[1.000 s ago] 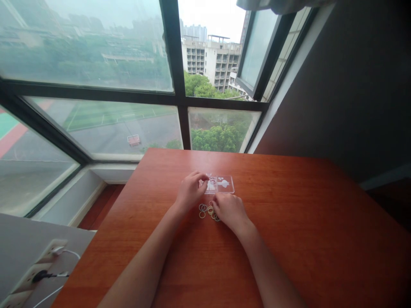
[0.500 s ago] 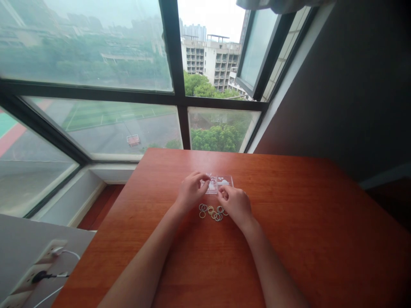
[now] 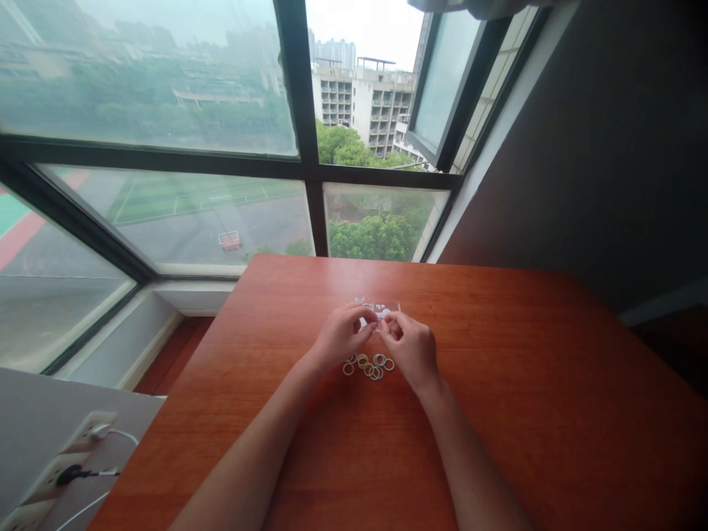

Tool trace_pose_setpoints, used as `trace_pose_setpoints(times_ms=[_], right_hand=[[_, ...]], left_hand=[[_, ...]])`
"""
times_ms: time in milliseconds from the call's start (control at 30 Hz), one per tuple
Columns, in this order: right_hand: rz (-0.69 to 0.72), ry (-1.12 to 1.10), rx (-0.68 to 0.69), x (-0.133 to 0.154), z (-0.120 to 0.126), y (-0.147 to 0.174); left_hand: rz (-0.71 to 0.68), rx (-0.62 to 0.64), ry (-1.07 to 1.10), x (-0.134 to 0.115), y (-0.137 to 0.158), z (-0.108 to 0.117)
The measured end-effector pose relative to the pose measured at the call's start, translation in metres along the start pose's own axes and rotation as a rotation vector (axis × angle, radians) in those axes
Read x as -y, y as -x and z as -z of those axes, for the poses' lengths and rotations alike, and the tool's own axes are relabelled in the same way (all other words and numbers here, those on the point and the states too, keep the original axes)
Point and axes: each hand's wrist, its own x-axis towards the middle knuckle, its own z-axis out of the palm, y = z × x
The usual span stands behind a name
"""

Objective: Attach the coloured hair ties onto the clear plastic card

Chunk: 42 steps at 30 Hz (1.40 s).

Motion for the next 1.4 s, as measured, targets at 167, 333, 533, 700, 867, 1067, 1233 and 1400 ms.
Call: trace_pose_setpoints(times_ms=[167, 333, 533, 700, 867, 1067, 1233, 1400], right_hand=[[-0.005, -0.019, -0.002, 0.0, 0.003, -0.001], [-0.029, -0.004, 0.026, -0.003, 0.005, -0.003], [-0.032, 0.053, 0.064, -0.004, 0.006, -0.004], [-0.065, 0.126, 0.188, -0.007, 0.01, -0.005], [-0.045, 0.179, 0.379, -0.015, 0.019, -0.005], [0.029, 0.082, 0.547, -0.024, 0.027, -0.005], [-0.004, 0.041, 0.631, -0.028, 0.025, -0.004], [0.042, -0.033, 0.668, -0.025, 0.021, -0.002]], left_hand=[[0.015, -0.062, -0.057, 0.002, -0.001, -0.001], [0.087, -0.217, -0.28, 0.008, -0.003, 0.001], [0.121, -0.235, -0.428, 0.014, -0.003, -0.003], [0.139, -0.218, -0.388, 0.019, 0.001, 0.004], [0.156, -0.205, -0.369, 0.018, 0.002, 0.02], [0.164, -0.226, -0.37, 0.014, 0.001, 0.038], [0.172, -0.131, -0.373, 0.01, 0.002, 0.038], [0.17, -0.083, -0.384, 0.007, 0.003, 0.035]])
